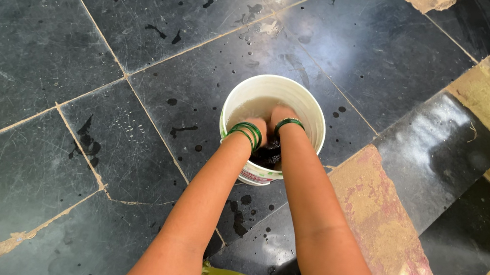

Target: The person scrubs a dark tiled floor with a cloth, dipping it into a bucket of water to rinse and wring it out periodically. The person moves the cloth back and forth across the tiles to clean the surface.

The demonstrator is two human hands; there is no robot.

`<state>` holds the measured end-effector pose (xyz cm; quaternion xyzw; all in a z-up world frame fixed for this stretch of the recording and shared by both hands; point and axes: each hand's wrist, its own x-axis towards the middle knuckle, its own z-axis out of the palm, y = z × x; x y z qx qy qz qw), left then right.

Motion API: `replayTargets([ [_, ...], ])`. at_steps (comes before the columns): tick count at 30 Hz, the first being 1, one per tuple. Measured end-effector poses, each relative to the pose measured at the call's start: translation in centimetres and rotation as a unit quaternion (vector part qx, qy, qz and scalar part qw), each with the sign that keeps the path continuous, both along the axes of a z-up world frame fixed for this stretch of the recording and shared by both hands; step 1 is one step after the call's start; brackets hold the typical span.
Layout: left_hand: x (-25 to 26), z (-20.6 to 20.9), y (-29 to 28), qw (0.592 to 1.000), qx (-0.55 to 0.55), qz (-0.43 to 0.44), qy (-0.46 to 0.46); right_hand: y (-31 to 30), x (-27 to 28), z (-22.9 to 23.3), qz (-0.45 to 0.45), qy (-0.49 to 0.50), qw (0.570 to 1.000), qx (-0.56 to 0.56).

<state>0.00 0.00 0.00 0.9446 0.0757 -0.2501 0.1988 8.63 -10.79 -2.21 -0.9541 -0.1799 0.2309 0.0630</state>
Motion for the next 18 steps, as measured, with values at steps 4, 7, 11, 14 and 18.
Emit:
replayTargets([
  [4,0.6,-0.8,0.1,0.999,-0.004,0.007,-0.032,-0.4,-0.2,0.5,-0.002,0.012,1.0,0.025],
  [7,0.7,0.3,0.5,0.998,-0.019,0.011,-0.058,0.1,0.2,-0.4,0.05,0.103,0.993,-0.041],
  [11,0.0,2.1,0.9,0.991,-0.063,0.059,-0.103,-0.3,-0.7,1.4,-0.012,-0.03,0.998,0.051],
  [14,0.7,3.8,2.2,0.948,-0.244,0.055,-0.198,-2.3,-2.7,6.2,-0.086,-0.165,0.967,0.173],
  [18,0.3,10.1,4.3,0.923,-0.204,0.075,-0.318,-4.7,-5.7,15.5,-0.058,-0.31,0.912,0.264],
])
